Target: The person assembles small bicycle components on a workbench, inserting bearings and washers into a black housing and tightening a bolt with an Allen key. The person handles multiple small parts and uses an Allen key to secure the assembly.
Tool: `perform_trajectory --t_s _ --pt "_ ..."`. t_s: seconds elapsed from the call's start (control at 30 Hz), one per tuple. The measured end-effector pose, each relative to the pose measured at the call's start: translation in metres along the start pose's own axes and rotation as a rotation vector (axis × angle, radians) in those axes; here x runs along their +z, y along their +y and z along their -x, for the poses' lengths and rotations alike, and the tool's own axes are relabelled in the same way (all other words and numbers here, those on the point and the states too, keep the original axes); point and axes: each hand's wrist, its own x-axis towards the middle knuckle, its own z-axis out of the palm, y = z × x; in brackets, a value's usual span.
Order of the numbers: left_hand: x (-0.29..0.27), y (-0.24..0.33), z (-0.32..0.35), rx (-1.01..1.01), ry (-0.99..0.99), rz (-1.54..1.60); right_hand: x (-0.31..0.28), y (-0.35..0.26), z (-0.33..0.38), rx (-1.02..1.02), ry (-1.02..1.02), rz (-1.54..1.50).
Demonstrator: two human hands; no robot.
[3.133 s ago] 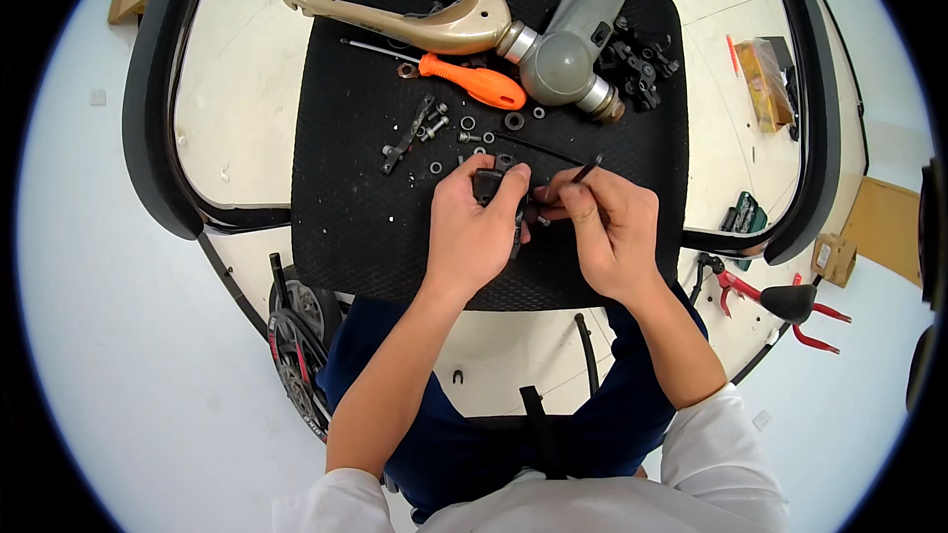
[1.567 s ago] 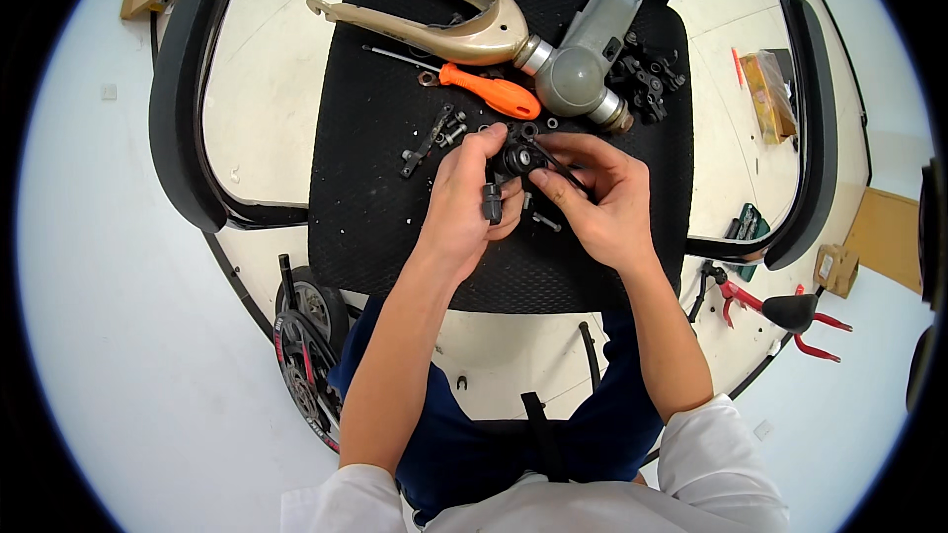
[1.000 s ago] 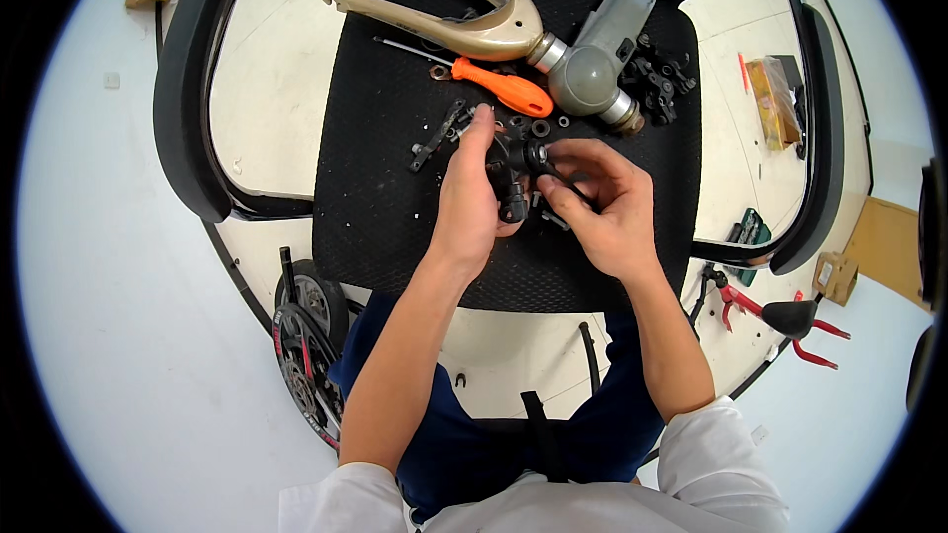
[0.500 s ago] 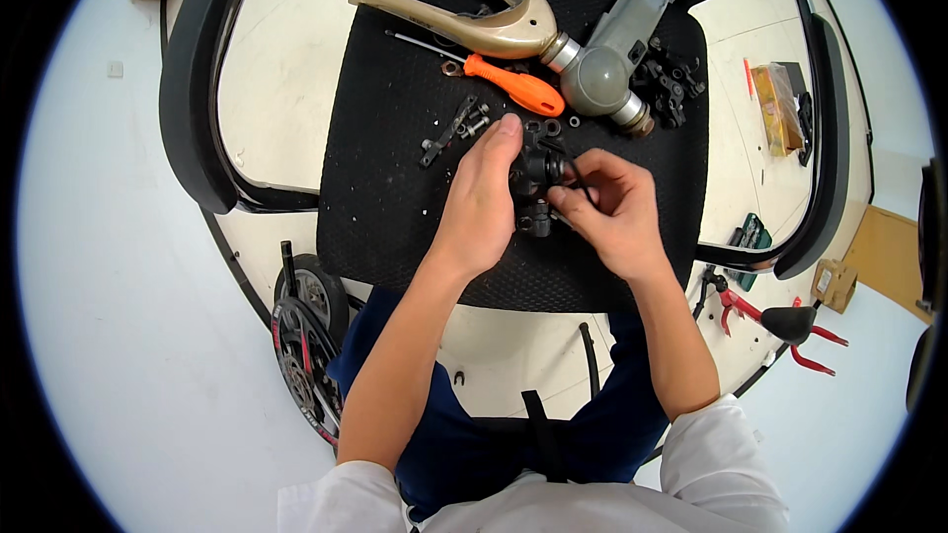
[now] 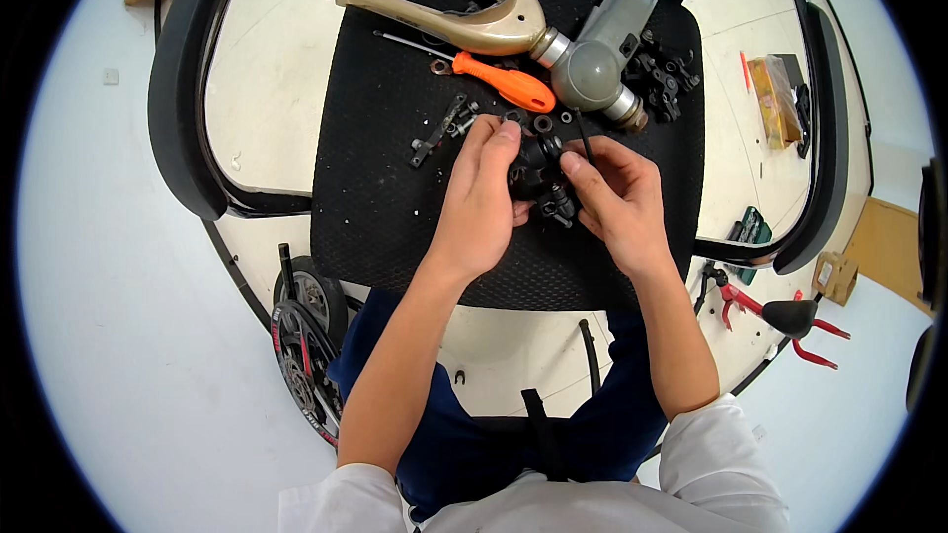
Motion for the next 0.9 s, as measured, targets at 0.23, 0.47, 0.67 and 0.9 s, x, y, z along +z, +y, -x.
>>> perform_trajectory --t_s 0.23,0.47,0.67,0.9 --pt "0.007 -0.014 -0.004 0.301 0.151 -0.373 -0.004 0.008 0.003 -0.115 -0.041 0.057" --pt "0.005 0.004 0.001 -0.259 -0.004 0.084 -0.012 0.014 -0.009 -0.306 -0.055 0.152" --pt "0.006 0.005 -0.003 -0.086 0.157 -0.079 -0.008 0.008 0.006 -0.280 -0.100 0.319" --pt "0.004 0.004 -0.004 -0.133 0.080 -0.015 -0.027 0.000 -0.002 -0.205 -0.048 0.193"
